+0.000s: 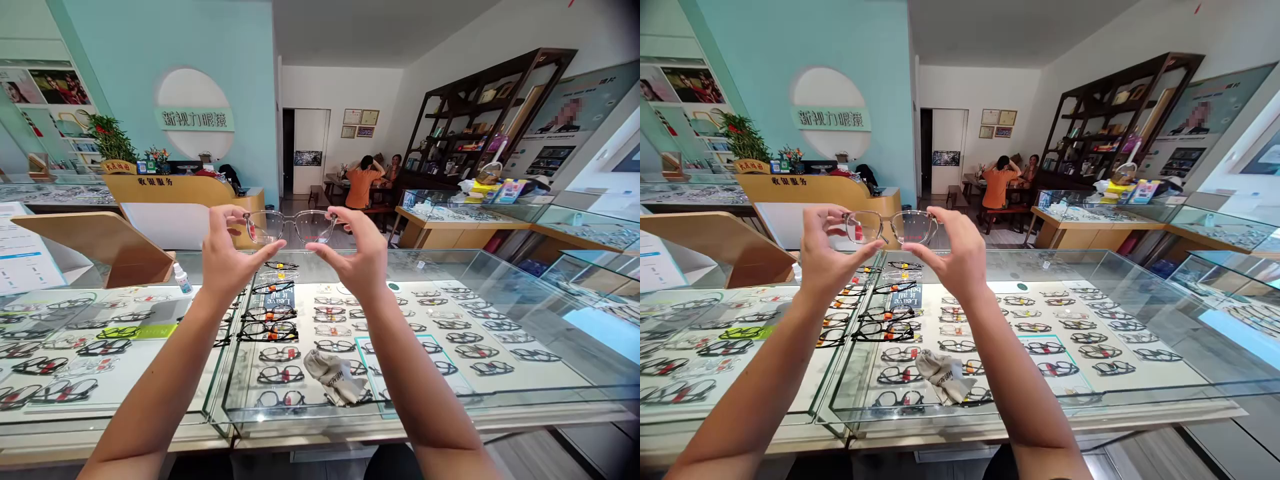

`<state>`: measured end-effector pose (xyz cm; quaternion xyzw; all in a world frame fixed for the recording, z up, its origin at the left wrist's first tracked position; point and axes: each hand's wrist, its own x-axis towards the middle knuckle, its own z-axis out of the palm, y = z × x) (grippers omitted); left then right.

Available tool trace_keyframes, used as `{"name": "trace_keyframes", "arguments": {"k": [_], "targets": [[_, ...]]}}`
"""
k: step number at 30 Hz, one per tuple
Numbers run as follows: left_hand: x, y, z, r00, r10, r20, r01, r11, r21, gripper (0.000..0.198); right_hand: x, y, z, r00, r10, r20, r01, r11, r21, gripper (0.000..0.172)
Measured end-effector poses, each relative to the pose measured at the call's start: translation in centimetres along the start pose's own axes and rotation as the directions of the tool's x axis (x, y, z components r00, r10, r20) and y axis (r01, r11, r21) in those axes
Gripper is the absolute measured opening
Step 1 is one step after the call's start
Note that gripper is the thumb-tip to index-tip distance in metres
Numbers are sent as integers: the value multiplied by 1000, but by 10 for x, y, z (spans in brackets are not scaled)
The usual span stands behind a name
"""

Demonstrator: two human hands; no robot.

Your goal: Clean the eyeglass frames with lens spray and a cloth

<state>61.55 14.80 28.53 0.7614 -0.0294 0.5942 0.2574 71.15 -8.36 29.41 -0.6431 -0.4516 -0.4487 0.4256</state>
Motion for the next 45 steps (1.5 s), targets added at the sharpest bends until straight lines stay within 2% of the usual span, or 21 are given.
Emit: {"name": "trace_keyframes", "arguments": {"k": [4,12,18,22,31,45], "targets": [[19,13,-8,999,-41,-6,41,999,2,82,21,-10,-5,1000,-10,-26,9,999,-45,55],[15,9,-12,998,30,62,-27,999,-42,77,16,-6,-3,998,-54,-42,50,995,-87,54],[15,16,-17,999,7,34,-7,1000,-6,71,17,-9,-7,996,-84,8,84,994,-76,54],[15,19,-16,1000,-11,7,11,1000,-14,70,16,-14,-7,1000,-27,-10,26,998,-58,52],[11,22,-11,999,-53,-9,53,997,-48,73,10,-18,-3,985,170,26,-170,985,16,63],[9,26,-9,996,25,-90,-23,1000,15,69,10,-17,-5,967,229,110,-231,973,1,63]]}}
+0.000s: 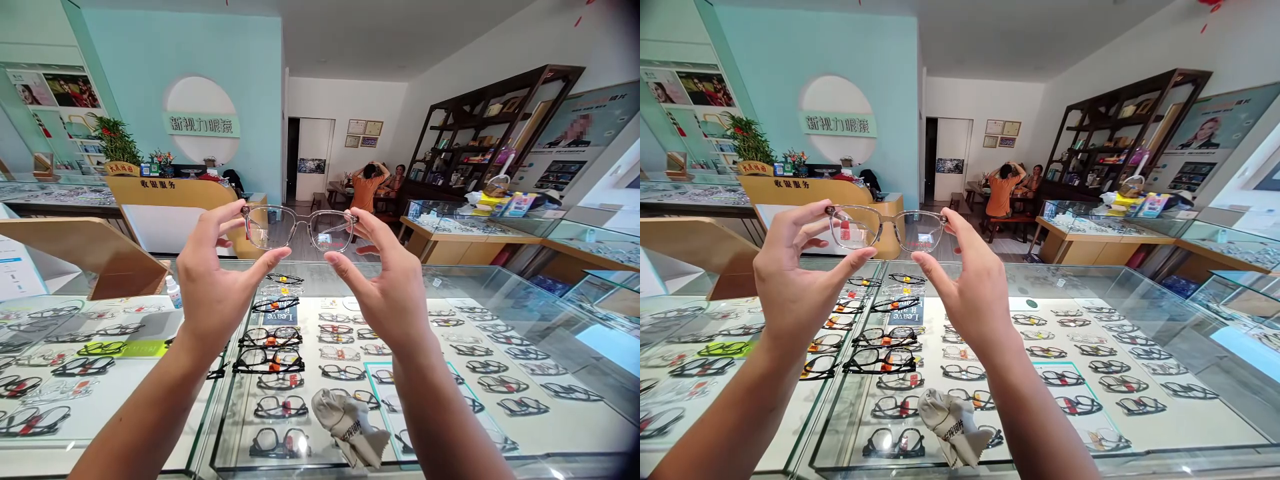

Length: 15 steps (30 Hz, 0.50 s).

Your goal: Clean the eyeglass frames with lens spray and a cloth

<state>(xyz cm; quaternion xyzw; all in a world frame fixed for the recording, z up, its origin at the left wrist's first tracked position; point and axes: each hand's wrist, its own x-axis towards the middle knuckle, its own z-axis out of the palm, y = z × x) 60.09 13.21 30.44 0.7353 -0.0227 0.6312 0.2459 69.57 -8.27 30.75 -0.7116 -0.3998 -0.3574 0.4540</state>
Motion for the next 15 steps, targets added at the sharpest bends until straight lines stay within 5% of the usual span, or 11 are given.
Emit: {"name": "trace_keyframes", "arguments": {"k": [15], "targets": [[-1,-1,0,999,31,-17,-30,999,17,72,-1,-1,0,999,4,32,-3,999,-48,61]]}}
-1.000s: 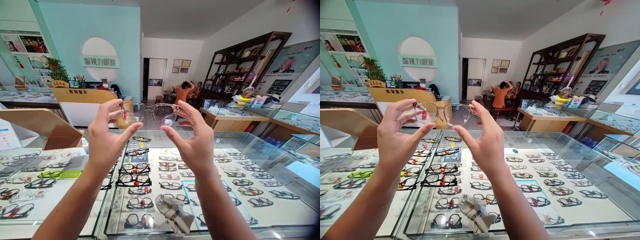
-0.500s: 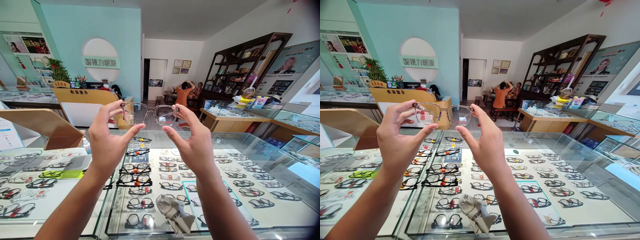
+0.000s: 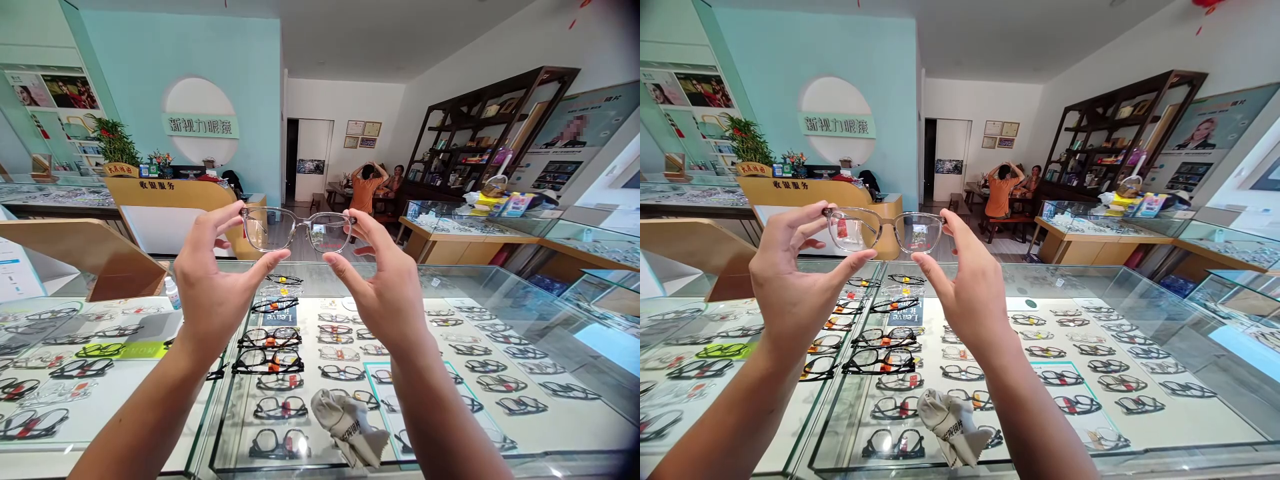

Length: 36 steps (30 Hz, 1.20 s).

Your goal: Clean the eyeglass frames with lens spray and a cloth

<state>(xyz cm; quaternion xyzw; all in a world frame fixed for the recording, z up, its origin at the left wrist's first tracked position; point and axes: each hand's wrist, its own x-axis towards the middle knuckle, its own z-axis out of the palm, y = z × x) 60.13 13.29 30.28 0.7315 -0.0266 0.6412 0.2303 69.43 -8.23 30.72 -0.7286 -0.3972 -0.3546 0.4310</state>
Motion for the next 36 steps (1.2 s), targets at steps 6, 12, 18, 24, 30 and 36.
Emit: {"name": "trace_keyframes", "arguments": {"k": [6,12,18,24,30,36], "targets": [[-1,1,1,998,-57,30,59,996,-71,71,-1,-3,-1,999,-32,-40,32,999,8,59],[-1,0,1,995,-69,75,79,987,-140,71,-1,-8,-1,995,-54,-86,54,999,-7,56],[0,0,1,992,-93,81,103,986,-128,73,-4,-13,-1,990,-82,-114,79,996,-30,55],[1,-2,3,989,-110,103,127,975,-183,71,-4,-15,-2,981,-127,-147,117,990,-74,54],[2,-5,7,989,-108,99,127,969,-212,69,-4,-15,-2,977,-143,-160,131,988,-84,54],[1,-8,8,987,-113,110,136,963,-232,69,-5,-14,-2,978,-138,-157,125,988,-93,56]]}}
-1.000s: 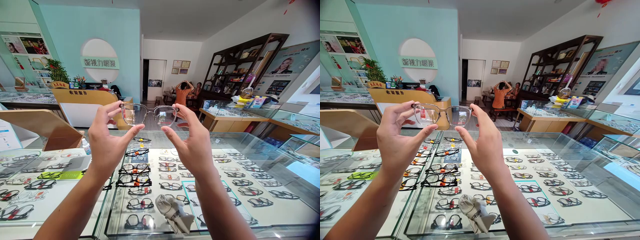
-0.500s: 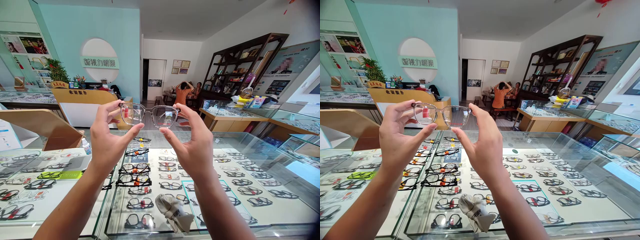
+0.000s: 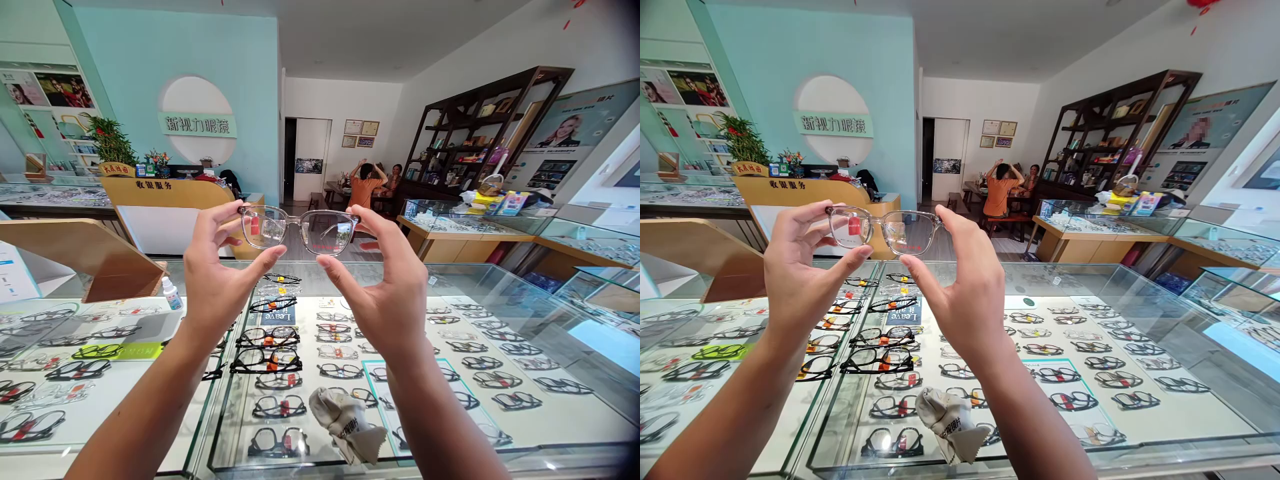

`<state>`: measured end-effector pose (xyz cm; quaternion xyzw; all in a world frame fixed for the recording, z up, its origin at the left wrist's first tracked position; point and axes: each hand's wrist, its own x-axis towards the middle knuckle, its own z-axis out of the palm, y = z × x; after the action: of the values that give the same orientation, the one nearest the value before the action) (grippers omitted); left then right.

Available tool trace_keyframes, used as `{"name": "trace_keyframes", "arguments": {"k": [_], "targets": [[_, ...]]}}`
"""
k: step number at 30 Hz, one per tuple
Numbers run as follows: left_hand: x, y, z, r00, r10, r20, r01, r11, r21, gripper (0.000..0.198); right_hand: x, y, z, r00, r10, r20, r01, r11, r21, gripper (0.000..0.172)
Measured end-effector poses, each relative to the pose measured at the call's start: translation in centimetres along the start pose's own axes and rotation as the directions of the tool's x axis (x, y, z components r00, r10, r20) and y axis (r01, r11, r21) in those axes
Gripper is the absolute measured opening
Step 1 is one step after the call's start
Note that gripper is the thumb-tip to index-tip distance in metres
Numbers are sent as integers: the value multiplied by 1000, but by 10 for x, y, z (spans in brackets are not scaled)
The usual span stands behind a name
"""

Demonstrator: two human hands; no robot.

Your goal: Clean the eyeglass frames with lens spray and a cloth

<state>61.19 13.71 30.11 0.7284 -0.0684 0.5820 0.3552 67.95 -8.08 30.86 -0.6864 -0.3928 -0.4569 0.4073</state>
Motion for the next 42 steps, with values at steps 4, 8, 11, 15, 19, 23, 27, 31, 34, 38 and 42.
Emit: {"name": "trace_keyframes", "arguments": {"k": [4,8,11,15,19,23,27,31,34,38,42], "targets": [[0,-1,1,1000,-2,10,2,1000,-21,68,0,0,0,1000,-5,-7,5,1000,4,56],[0,-1,2,1000,17,5,-17,999,-28,68,0,0,0,1000,-10,-4,10,1000,25,54],[0,-3,3,1000,30,5,-30,999,-24,69,0,0,0,1000,-1,5,1,1000,27,55],[1,-5,4,999,32,14,-32,999,-28,68,0,-1,-1,1000,0,1,0,1000,24,56],[1,-3,4,999,46,-6,-46,998,-32,68,0,-2,-1,999,35,13,-36,996,82,56],[-2,-2,6,994,80,-79,-81,997,-10,70,1,0,5,990,139,4,-135,958,255,44],[-5,-5,10,985,108,-131,-107,994,20,75,3,7,13,975,221,25,-215,904,371,39],[-7,-4,14,983,127,-135,-120,991,62,76,4,16,21,946,322,35,-296,817,495,36],[-9,-2,14,981,134,-140,-126,990,65,76,4,22,25,930,364,50,-326,755,569,34],[-8,-6,15,974,174,-149,-176,984,-1,77,3,23,25,920,386,63,-337,703,627,31],[-5,-17,16,952,256,-168,-268,962,-50,87,3,18,23,911,409,56,-339,665,665,26]]}}
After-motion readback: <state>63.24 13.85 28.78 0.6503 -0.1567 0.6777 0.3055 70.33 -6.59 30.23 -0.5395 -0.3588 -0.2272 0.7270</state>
